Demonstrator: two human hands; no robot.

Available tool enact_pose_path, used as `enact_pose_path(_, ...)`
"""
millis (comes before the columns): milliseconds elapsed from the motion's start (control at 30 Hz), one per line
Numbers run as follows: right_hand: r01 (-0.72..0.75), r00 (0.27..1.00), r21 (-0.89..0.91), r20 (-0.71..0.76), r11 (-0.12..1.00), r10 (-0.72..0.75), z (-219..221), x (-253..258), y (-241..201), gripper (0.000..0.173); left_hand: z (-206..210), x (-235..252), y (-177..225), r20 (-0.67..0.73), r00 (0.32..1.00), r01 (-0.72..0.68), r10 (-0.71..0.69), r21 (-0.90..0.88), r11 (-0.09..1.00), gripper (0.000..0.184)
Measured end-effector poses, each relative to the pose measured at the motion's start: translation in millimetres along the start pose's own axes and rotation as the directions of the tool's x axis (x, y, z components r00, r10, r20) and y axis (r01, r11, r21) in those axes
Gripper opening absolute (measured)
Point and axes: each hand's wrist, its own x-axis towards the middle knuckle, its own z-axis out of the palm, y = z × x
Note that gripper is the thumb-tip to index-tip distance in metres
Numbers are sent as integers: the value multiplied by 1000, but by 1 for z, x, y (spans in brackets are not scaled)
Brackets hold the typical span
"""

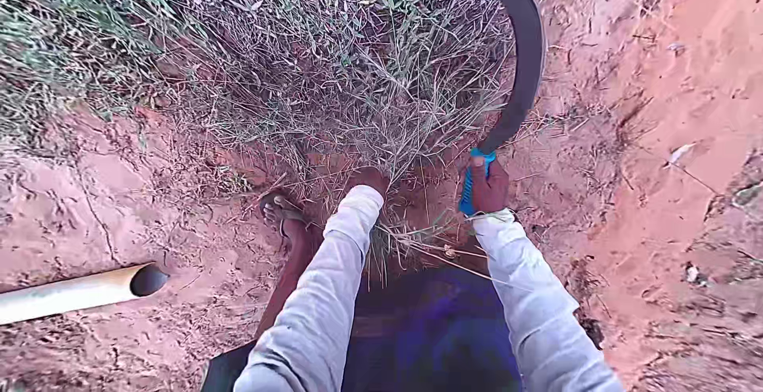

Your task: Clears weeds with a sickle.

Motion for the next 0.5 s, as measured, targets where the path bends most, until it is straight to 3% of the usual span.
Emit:
enact_pose_path(67, 273, 962, -35, 20, 961, -272, -16, 22, -19, 71, 22, -7, 32, 51, 997, -51, 49, 26, 998, 43)
enact_pose_path(167, 659, 749, 66, 32, 749, -662, -30, 71, -62, 65, 40, -3, 68, 77, 992, -105, 103, 23, 994, 45)
enact_pose_path(233, 769, 614, 165, 84, 618, -785, -34, 94, -97, 56, 49, 0, 79, 89, 990, -114, 112, 18, 993, 47)
enact_pose_path(300, 812, 537, 160, 174, 562, -825, -38, 115, -105, 56, 60, 11, 82, 79, 989, -123, 124, -18, 992, 45)
enact_pose_path(333, 816, 545, 56, 254, 575, -799, -46, 127, -89, 60, 65, 15, 83, 75, 989, -125, 129, -48, 991, 45)
enact_pose_path(367, 783, 609, -131, 361, 608, -706, -60, 140, -64, 65, 67, 18, 83, 72, 989, -126, 131, -68, 990, 44)
enact_pose_path(400, 666, 738, -387, 472, 638, -483, -78, 150, -39, 67, 69, 19, 84, 73, 989, -126, 132, -83, 989, 44)
enact_pose_path(433, 467, 852, -635, 509, 615, -122, -96, 156, -26, 67, 71, 18, 86, 82, 987, -127, 135, -98, 987, 44)
enact_pose_path(467, 305, 886, -786, 441, 538, 141, -105, 164, -20, 69, 71, 16, 89, 85, 986, -135, 142, -90, 987, 45)
enact_pose_path(500, 235, 888, -851, 384, 469, 252, -108, 165, -24, 69, 71, 16, 90, 88, 985, -143, 152, -93, 985, 47)
